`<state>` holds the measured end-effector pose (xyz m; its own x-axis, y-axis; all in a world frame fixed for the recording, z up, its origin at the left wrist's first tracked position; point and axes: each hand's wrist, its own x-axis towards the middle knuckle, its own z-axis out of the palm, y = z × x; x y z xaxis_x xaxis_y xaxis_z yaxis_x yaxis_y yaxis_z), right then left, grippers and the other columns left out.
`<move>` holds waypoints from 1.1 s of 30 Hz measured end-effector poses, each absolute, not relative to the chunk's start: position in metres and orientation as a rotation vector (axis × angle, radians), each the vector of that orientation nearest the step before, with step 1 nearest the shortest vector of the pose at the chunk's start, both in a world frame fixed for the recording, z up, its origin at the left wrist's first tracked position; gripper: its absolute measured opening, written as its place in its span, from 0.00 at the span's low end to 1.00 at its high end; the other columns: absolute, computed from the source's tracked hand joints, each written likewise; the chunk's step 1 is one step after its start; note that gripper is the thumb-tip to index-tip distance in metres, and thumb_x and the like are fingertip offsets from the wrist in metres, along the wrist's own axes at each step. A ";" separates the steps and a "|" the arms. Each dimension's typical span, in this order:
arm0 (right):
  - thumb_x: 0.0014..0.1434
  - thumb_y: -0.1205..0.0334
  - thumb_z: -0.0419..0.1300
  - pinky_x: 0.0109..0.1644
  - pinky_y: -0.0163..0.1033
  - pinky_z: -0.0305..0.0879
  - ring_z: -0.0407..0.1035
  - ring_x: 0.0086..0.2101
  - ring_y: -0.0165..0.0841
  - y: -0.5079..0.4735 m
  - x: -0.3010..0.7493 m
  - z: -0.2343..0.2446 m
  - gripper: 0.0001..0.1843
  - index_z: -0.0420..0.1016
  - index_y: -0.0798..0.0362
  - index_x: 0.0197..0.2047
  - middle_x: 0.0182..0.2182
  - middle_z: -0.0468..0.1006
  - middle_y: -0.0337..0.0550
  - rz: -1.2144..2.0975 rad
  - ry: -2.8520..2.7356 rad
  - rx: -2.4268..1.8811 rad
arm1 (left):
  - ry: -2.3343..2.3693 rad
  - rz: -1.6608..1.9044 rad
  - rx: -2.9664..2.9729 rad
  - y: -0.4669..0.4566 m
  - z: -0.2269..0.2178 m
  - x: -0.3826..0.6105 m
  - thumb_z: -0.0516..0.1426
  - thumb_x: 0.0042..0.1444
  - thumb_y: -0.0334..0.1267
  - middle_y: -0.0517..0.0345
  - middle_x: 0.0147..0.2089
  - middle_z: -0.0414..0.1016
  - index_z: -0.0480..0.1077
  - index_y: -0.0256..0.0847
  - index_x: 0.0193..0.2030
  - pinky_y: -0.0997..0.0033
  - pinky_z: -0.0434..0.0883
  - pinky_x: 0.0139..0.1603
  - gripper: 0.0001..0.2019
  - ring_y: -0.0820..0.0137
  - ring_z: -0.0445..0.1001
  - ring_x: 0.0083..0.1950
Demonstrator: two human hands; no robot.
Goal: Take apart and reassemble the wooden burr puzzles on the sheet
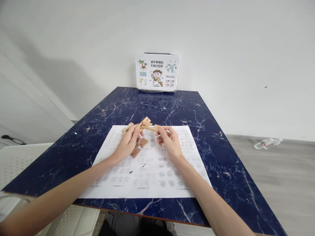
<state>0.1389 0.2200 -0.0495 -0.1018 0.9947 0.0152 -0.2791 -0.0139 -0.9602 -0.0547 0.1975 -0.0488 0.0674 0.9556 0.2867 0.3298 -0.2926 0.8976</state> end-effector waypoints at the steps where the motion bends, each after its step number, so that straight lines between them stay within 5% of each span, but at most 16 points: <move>1: 0.55 0.39 0.71 0.25 0.36 0.61 0.68 0.23 0.29 0.219 0.138 -0.049 0.24 0.70 0.50 0.36 0.30 0.79 0.40 1.400 -1.087 -0.955 | 1.299 1.237 1.711 0.197 -0.048 -0.055 0.46 0.76 0.46 0.57 0.38 0.72 0.67 0.41 0.60 0.75 0.68 0.27 0.17 0.77 0.67 0.26; 9: 0.53 0.37 0.72 0.27 0.38 0.65 0.75 0.25 0.33 0.213 0.133 -0.046 0.29 0.62 0.48 0.35 0.34 0.85 0.46 1.486 -1.104 -0.907 | 1.335 1.266 1.854 0.199 -0.049 -0.057 0.46 0.76 0.43 0.60 0.33 0.68 0.61 0.41 0.71 0.72 0.71 0.34 0.21 0.73 0.70 0.31; 16: 0.54 0.41 0.74 0.32 0.37 0.64 0.76 0.29 0.33 0.213 0.138 -0.045 0.27 0.63 0.49 0.34 0.37 0.86 0.46 1.657 -1.031 -0.875 | 1.308 1.229 1.998 0.200 -0.051 -0.061 0.47 0.76 0.41 0.56 0.42 0.73 0.60 0.45 0.73 0.70 0.74 0.36 0.22 0.73 0.73 0.32; 27: 0.63 0.38 0.65 0.33 0.42 0.64 0.73 0.27 0.33 0.213 0.138 -0.048 0.22 0.77 0.49 0.45 0.39 0.85 0.47 1.651 -1.317 -0.845 | 1.339 1.241 2.024 0.198 -0.050 -0.064 0.47 0.76 0.42 0.60 0.31 0.74 0.53 0.42 0.78 0.72 0.72 0.32 0.27 0.72 0.72 0.29; 33: 0.60 0.36 0.65 0.30 0.41 0.63 0.71 0.24 0.32 0.211 0.139 -0.044 0.24 0.79 0.50 0.44 0.33 0.84 0.45 1.648 -1.344 -0.814 | 1.255 1.154 2.096 0.197 -0.041 -0.067 0.46 0.75 0.40 0.55 0.43 0.81 0.54 0.47 0.78 0.71 0.73 0.35 0.26 0.73 0.73 0.30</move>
<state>0.1387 0.2107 -0.0440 -0.4380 0.8987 0.0224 -0.2029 -0.0746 -0.9764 -0.0668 0.1965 -0.0406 0.2417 0.8682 0.4335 0.5045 -0.4940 0.7081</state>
